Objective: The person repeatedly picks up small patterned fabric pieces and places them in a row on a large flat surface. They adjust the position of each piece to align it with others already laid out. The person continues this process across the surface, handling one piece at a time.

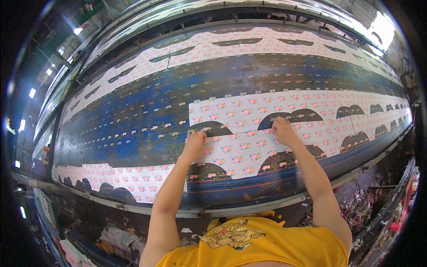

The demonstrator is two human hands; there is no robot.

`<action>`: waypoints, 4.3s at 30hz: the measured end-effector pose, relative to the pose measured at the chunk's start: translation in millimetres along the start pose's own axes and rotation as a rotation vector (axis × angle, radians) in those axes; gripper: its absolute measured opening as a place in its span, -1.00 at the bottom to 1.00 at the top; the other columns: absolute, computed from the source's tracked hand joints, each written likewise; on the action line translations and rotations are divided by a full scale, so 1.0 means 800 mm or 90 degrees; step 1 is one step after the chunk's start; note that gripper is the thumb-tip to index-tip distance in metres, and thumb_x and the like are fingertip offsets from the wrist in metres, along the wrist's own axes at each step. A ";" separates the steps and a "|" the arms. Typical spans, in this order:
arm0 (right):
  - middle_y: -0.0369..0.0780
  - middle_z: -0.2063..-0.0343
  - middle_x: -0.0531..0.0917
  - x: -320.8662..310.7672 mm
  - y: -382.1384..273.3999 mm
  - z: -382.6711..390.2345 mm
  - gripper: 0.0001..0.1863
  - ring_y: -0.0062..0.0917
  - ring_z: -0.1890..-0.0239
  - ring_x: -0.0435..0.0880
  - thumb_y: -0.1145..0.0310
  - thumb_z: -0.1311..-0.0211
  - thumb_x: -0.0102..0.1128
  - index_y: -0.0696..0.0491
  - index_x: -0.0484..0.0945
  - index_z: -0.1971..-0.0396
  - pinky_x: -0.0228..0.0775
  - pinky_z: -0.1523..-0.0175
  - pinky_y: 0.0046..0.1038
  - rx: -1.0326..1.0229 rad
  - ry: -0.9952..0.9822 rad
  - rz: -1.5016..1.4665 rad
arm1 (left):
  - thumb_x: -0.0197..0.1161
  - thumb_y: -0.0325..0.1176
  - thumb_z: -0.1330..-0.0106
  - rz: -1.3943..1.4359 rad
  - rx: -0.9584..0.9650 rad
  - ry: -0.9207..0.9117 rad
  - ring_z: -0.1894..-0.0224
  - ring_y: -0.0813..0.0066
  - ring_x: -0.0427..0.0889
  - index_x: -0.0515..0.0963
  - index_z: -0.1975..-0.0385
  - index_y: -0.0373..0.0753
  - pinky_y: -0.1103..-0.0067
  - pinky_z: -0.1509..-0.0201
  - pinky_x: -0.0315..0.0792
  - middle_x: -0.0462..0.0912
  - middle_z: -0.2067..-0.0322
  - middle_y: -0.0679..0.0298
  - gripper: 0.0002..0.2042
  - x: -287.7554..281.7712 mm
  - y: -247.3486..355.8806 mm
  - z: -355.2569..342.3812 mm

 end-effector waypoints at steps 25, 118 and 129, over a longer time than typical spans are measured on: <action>-0.20 0.38 0.66 -0.130 -0.125 0.107 -0.77 -0.25 0.37 0.71 0.15 -0.37 0.20 0.01 0.48 0.31 0.51 0.36 -0.19 -0.047 0.096 0.165 | 0.24 -0.57 -0.17 -0.022 0.155 0.193 0.41 0.09 0.64 0.47 0.28 -0.21 0.27 0.41 0.52 0.55 0.37 0.19 -0.84 -0.129 0.097 0.108; -0.25 0.40 0.60 -0.167 -0.126 0.079 -0.83 -0.24 0.45 0.67 0.20 -0.37 0.19 -0.04 0.49 0.32 0.47 0.44 -0.17 -0.109 0.158 0.163 | 0.31 -0.48 -0.27 -0.120 0.133 0.250 0.42 0.06 0.63 0.40 0.24 -0.21 0.27 0.41 0.48 0.56 0.32 0.19 -0.80 -0.178 0.113 0.107; -0.19 0.42 0.62 -0.134 -0.147 0.154 -0.66 -0.19 0.42 0.69 0.02 -0.38 0.19 0.02 0.47 0.32 0.49 0.40 -0.16 -0.077 0.063 0.108 | 0.31 -0.31 -0.31 -0.148 0.152 0.122 0.39 0.21 0.66 0.50 0.24 -0.21 0.35 0.43 0.53 0.55 0.27 0.23 -0.83 -0.137 0.115 0.201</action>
Point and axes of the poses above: each hand's wrist, its own z-axis away from the middle knuckle, its own x-axis out of the palm, y = z × x, the point moved 2 cm from there along -z, towards the middle knuckle
